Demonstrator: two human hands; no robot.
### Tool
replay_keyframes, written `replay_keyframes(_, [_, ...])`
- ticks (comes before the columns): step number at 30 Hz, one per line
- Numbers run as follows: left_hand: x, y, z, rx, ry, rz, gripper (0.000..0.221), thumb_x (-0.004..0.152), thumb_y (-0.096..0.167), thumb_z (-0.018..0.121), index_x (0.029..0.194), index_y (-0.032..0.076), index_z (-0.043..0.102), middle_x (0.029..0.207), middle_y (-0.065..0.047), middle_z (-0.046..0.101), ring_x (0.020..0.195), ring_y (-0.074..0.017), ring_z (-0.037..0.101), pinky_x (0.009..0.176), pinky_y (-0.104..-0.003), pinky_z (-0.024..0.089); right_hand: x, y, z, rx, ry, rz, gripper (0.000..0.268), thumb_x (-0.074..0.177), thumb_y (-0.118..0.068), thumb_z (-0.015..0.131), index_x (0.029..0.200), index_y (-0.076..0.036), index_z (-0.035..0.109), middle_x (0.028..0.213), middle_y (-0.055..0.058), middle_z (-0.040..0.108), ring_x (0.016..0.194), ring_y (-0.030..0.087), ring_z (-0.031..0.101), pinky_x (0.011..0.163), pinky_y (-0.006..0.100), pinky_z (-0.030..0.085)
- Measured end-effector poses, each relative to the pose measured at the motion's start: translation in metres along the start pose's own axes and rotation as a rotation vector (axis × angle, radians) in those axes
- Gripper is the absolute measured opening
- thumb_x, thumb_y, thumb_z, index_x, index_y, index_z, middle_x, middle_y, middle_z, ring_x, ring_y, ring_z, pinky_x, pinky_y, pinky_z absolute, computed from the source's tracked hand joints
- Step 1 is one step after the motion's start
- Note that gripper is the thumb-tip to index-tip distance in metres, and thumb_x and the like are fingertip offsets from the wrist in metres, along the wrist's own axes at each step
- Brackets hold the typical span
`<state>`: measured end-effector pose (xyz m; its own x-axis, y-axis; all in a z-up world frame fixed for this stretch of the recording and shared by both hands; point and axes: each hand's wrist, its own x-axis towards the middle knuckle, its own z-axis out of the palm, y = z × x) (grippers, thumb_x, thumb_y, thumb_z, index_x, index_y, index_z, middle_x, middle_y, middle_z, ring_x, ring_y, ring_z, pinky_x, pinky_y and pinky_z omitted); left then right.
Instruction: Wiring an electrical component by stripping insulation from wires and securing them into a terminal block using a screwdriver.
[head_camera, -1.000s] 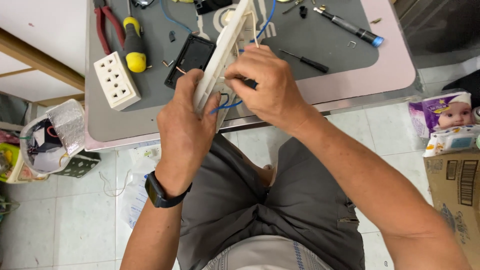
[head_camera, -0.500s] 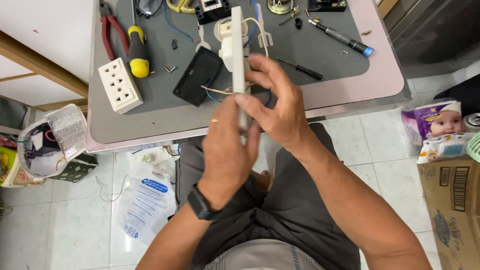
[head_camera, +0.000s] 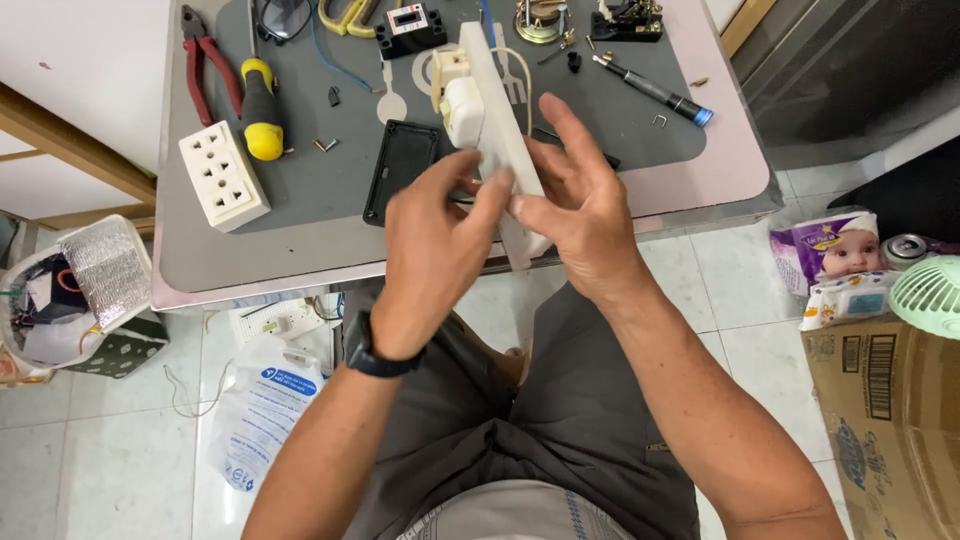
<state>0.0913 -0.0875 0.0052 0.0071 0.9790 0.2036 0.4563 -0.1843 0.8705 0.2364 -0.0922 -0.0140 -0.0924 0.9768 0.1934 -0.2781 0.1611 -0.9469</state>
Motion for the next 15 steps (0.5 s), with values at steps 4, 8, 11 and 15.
replay_keyframes(4, [0.033, -0.010, 0.002, 0.421, -0.228, 0.106, 0.040, 0.085, 0.029, 0.051, 0.053, 0.007, 0.041, 0.060, -0.020, 0.030, 0.061, -0.0357, 0.025, 0.058, -0.048, 0.031, 0.001, 0.009, 0.001, 0.145, 0.037, 0.003, 0.084, 0.082, -0.002, 0.061, 0.154, -0.005, 0.019, 0.137, 0.018, 0.056, 0.109, 0.021, 0.061, 0.091, 0.032, 0.051])
replay_keyframes(8, [0.048, 0.021, -0.008, 0.270, -0.376, -0.156, 0.031, 0.078, 0.018, 0.052, 0.051, 0.012, 0.065, 0.043, -0.002, 0.059, 0.040, -0.0101, 0.055, 0.047, -0.025, 0.044, 0.006, 0.025, 0.004, 0.308, 0.182, 0.071, 0.087, 0.075, -0.003, 0.060, 0.154, -0.011, 0.026, 0.118, 0.016, 0.066, 0.084, 0.019, 0.062, 0.064, 0.030, 0.050])
replay_keyframes(11, [0.056, -0.001, 0.004, 0.343, -0.192, 0.177, 0.039, 0.077, 0.015, 0.055, 0.054, 0.015, 0.022, 0.057, 0.000, 0.012, 0.062, -0.0126, 0.013, 0.050, -0.034, 0.014, 0.009, 0.038, 0.013, 0.520, 0.426, 0.108, 0.063, 0.072, -0.005, 0.055, 0.134, -0.008, 0.049, 0.098, 0.014, 0.061, 0.074, 0.019, 0.057, 0.058, 0.029, 0.042])
replay_keyframes(15, [0.063, 0.000, -0.005, 0.437, -0.109, 0.291, 0.037, 0.077, 0.016, 0.056, 0.055, 0.015, 0.026, 0.055, 0.000, 0.016, 0.063, -0.0119, 0.015, 0.050, -0.032, 0.022, -0.002, 0.053, 0.009, -0.332, 0.430, -0.123, 0.051, 0.080, 0.001, 0.052, 0.131, 0.001, 0.054, 0.130, 0.016, 0.058, 0.121, 0.025, 0.053, 0.099, 0.034, 0.043])
